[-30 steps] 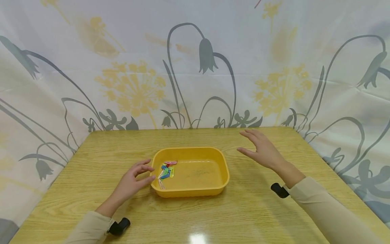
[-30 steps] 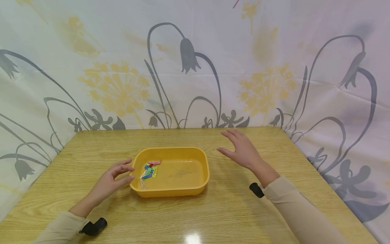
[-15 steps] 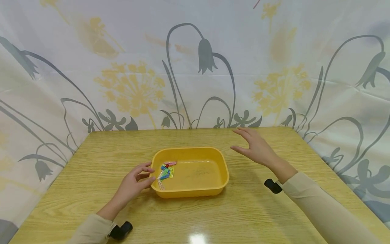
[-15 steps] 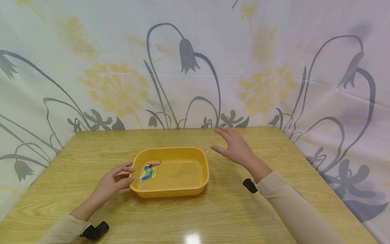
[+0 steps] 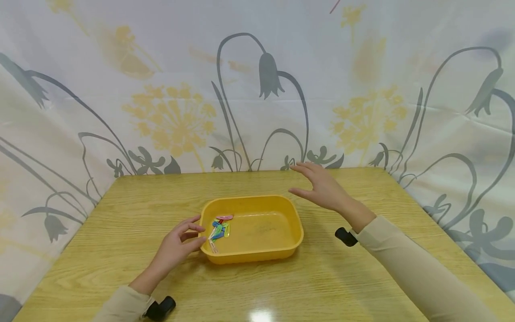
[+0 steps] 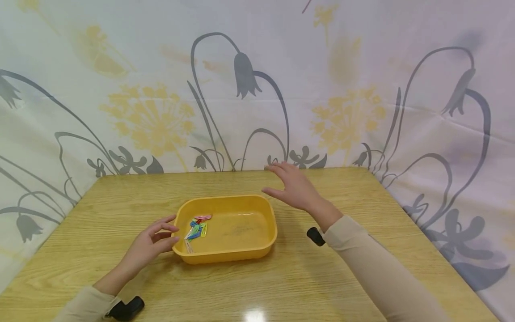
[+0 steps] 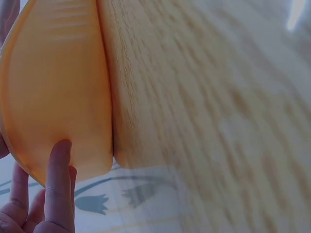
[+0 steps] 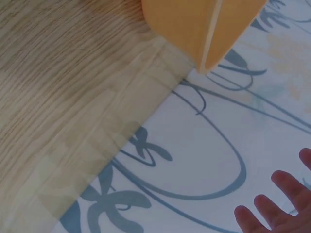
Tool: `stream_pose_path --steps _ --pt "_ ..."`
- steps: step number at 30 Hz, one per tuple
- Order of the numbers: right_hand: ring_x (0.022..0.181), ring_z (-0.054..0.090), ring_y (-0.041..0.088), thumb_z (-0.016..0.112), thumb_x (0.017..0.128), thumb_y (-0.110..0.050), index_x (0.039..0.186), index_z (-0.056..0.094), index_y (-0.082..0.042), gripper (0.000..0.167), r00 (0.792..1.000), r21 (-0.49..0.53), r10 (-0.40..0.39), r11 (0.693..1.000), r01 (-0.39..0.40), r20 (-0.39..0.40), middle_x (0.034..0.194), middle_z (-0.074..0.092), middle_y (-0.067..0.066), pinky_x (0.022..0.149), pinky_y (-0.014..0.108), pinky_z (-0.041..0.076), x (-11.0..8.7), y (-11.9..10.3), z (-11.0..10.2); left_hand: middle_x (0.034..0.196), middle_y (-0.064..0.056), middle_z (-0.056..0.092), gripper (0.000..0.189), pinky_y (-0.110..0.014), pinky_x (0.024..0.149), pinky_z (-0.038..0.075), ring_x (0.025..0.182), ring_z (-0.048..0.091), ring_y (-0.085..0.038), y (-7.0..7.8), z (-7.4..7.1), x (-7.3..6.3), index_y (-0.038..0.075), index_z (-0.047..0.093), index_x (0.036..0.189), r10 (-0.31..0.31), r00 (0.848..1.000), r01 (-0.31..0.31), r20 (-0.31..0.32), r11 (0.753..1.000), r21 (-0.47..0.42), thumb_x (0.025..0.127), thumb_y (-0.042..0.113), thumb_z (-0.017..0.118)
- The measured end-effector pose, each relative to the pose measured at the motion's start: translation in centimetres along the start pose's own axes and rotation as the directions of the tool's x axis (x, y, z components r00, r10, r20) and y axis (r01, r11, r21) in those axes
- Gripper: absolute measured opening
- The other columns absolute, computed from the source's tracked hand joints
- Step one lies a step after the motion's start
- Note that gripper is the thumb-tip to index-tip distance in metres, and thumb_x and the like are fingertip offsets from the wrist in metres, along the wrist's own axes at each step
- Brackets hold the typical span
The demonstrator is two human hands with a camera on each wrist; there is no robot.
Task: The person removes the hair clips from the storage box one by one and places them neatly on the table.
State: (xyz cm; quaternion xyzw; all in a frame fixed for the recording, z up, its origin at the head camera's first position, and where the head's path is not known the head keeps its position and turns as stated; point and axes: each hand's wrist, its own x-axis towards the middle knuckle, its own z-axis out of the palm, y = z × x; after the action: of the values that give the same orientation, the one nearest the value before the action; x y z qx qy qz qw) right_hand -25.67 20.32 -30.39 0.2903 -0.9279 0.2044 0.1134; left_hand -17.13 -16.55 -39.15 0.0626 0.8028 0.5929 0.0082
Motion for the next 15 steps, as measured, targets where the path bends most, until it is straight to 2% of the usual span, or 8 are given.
stream_pose_path --steps 15 --pt "0.131 0.029 0.035 0.063 0.087 -0.04 0.139 0.044 -0.008 0.063 0.998 0.028 -0.042 0.999 0.041 0.037 0.143 0.036 0.015 0.106 0.055 0.025 1.4 -1.3 1.7 0.143 -0.013 0.039 0.028 -0.028 0.074 0.055 0.11 0.052 -0.034 0.0 0.0 -0.1 -0.006 0.06 0.105 0.007 1.0 -0.007 0.001 1.0 -0.019 0.084 0.008 0.07"
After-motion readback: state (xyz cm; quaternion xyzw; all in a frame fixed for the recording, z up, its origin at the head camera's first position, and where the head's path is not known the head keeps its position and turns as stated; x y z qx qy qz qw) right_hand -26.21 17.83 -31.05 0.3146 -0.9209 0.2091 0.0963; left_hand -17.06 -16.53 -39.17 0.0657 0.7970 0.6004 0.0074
